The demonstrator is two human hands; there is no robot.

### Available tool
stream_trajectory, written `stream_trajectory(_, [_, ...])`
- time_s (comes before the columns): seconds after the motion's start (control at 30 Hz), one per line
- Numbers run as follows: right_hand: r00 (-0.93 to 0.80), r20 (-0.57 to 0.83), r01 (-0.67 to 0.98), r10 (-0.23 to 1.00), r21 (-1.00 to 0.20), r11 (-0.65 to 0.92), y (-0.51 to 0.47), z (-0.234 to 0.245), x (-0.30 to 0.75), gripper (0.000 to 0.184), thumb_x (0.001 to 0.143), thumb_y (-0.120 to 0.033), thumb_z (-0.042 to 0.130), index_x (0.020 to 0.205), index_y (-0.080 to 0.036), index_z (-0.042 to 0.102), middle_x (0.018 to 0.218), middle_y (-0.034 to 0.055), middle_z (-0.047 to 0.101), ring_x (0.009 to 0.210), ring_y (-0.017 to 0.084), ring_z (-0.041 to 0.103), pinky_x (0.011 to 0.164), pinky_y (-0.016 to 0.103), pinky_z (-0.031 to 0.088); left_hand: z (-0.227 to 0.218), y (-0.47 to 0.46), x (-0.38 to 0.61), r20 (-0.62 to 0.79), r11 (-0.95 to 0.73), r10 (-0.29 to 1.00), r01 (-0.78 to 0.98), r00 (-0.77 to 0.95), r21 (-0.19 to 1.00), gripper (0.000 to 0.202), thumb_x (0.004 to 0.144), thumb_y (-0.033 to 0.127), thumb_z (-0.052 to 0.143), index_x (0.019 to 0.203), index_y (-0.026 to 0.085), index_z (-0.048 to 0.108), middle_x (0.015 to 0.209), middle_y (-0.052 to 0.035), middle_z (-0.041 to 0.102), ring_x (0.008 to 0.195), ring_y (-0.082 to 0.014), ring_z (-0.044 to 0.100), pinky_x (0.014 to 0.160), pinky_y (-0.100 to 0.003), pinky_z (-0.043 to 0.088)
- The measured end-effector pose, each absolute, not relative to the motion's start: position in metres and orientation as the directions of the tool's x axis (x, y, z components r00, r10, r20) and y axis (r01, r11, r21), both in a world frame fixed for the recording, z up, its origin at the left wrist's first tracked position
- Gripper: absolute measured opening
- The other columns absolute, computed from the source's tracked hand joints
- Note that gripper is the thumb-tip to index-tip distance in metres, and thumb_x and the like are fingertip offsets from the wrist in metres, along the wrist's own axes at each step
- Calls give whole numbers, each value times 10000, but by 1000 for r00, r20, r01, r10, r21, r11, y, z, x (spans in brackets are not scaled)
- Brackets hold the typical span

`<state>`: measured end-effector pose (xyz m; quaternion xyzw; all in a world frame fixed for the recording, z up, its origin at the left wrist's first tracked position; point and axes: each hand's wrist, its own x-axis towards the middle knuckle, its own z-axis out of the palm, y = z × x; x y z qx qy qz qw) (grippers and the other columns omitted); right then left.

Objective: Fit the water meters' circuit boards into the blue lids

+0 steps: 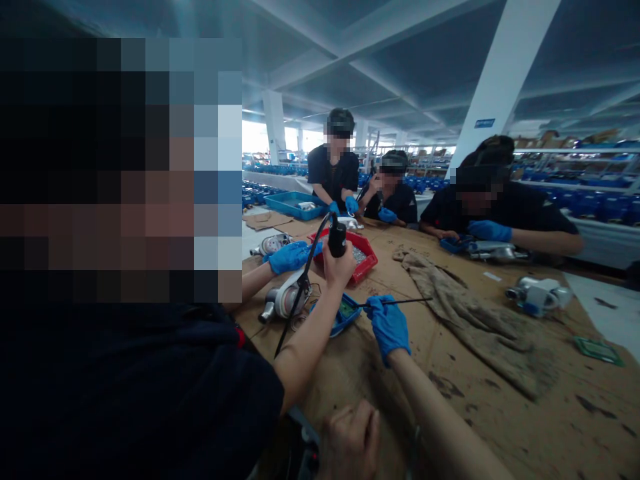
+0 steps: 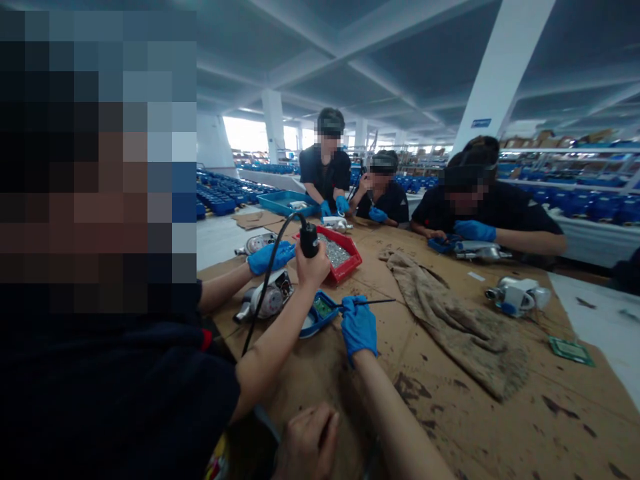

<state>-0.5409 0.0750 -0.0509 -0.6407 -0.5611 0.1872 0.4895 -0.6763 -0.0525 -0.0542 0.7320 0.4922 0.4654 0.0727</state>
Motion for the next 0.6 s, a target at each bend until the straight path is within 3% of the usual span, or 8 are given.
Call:
stream_trajectory(0.13, [294, 292, 531, 910, -841, 98, 77, -43, -534, 303, 928, -413, 459, 816, -220, 664, 792, 80, 737, 754, 224, 700, 619, 284, 474, 59, 56, -671, 541, -405, 839, 596, -61, 694, 184, 931, 495, 603, 877, 325, 650, 628, 25, 614, 628, -171, 700, 454, -258, 528])
stream_trajectory(0.17, [290, 293, 534, 911, -839, 100, 77, -39, -532, 287, 921, -413, 467, 818, -225, 657, 794, 76, 736, 763, 231, 699, 631, 292, 478, 77, 80, -672, 544, -409, 836, 587, -65, 699, 246, 992, 484, 491, 918, 312, 650, 656, 29, 625, 662, -157, 712, 485, -248, 541])
stream_trajectory(0.2, [287, 295, 539, 911, -836, 101, 77, -36, -530, 277, 917, -413, 470, 827, -227, 654, 803, 75, 736, 773, 236, 697, 648, 303, 483, 88, 100, -672, 541, -410, 838, 576, -67, 707, 449, 1059, 438, 266, 910, 272, 655, 643, 26, 607, 689, -136, 728, 522, -213, 535])
stream_trajectory(0.3, [285, 303, 556, 909, -825, 101, 77, -28, -530, 277, 935, -404, 467, 875, -215, 661, 853, 82, 729, 802, 235, 681, 713, 336, 502, 90, 125, -675, 550, -427, 832, 549, -73, 719, 797, 1019, 283, -120, 900, 204, 664, 633, 18, 584, 771, -103, 748, 604, -162, 517])
stream_trajectory(0.47, [279, 305, 562, 911, -821, 102, 80, -27, -532, 308, 974, -431, 593, 1100, -157, 656, 1015, 55, 694, 851, 165, 662, 798, 356, 565, 81, 113, -672, 570, -483, 821, 492, -33, 724, 783, 1029, 273, -95, 855, 186, 663, 659, 6, 613, 830, -112, 745, 640, -164, 513])
stream_trajectory(0.6, [394, 337, 572, 855, -818, 59, 80, -32, -496, 376, 962, -428, 632, 1241, -174, 623, 1223, 83, 646, 1036, 215, 655, 885, 414, 584, 106, 106, -668, 603, -559, 797, 429, 42, 709, 816, 1013, 328, -125, 928, 155, 668, 789, -16, 671, 975, -125, 707, 729, -177, 504])
